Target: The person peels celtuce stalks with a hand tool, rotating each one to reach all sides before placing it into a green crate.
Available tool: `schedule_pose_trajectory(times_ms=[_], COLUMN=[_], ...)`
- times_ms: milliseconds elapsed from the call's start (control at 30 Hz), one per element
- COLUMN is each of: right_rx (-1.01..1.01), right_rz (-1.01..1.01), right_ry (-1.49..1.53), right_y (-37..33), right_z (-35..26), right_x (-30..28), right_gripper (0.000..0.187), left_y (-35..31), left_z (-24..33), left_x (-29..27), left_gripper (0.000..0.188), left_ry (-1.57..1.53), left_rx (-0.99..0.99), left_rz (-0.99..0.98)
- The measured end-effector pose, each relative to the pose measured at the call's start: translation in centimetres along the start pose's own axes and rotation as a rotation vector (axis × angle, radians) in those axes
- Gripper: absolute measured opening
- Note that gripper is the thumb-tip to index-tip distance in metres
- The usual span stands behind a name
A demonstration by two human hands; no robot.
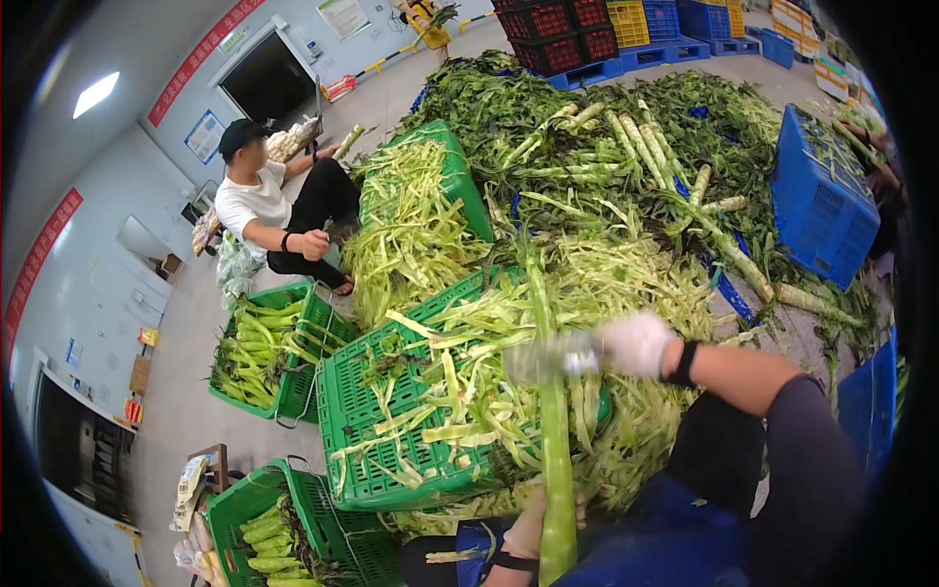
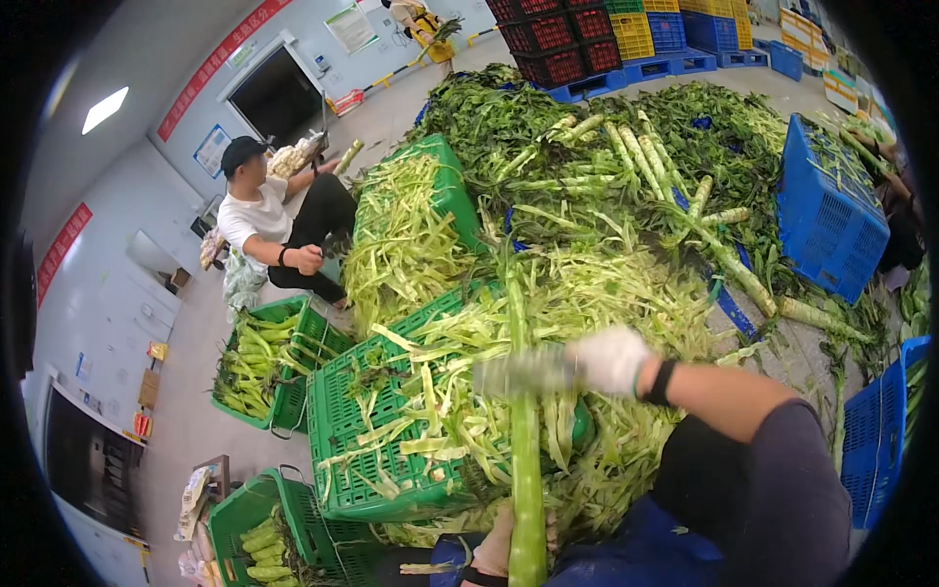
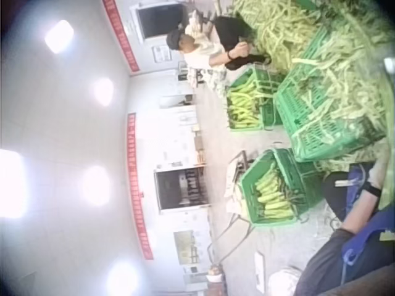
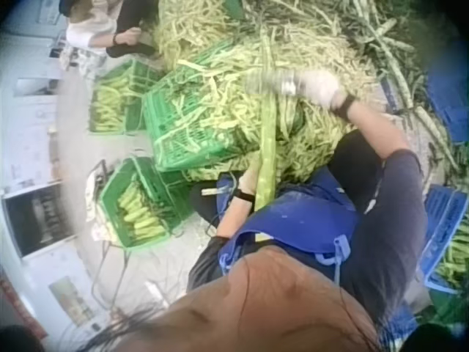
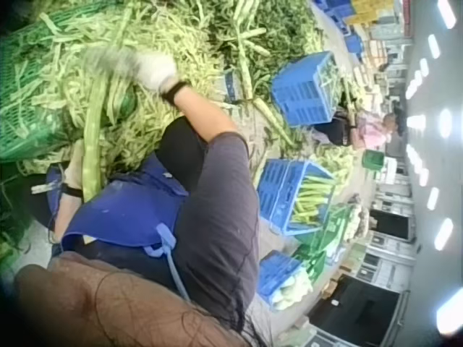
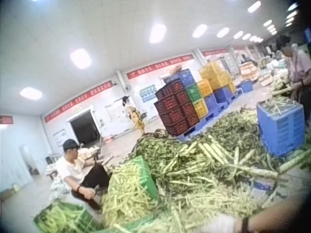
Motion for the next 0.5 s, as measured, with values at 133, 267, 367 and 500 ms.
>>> schedule_pose_trajectory(times_ms=[133, 267, 367, 500], right_rx=[-0.190, 0.357, 0.268, -0.242], right_rz=[-0.181, 0.221, 0.244, -0.297], right_ry=[-0.090, -0.156, -0.066, -0.118], right_y=[-0.1, 6.7, 5.6, 0.4], right_z=[-1.7, 11.7, 8.6, -3.1], right_x=[3.1, 1.7, 1.4, 1.7], right_gripper=[0.018, 0.021, 0.017, 0.016], left_y=[0.7, 1.4, 0.5, 2.5], left_z=[-0.7, -0.9, 0.7, -1.1], left_x=[-2.0, -1.0, 0.3, -3.3], left_gripper=[0.058, 0.055, 0.058, 0.064], left_ry=[-0.191, -0.080, -0.060, -0.054], left_rx=[-0.064, -0.079, -0.014, 0.018], left_rz=[-0.304, -0.157, -0.034, -0.171])
Point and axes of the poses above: each hand's wrist, its own y-axis towards the middle knuckle, its own x-axis out of the palm, z = x × y, the point moved 2 cm from there along y, towards the middle knuckle, and after that the axes turned 14 degrees about -x, right-handed, at the moved point
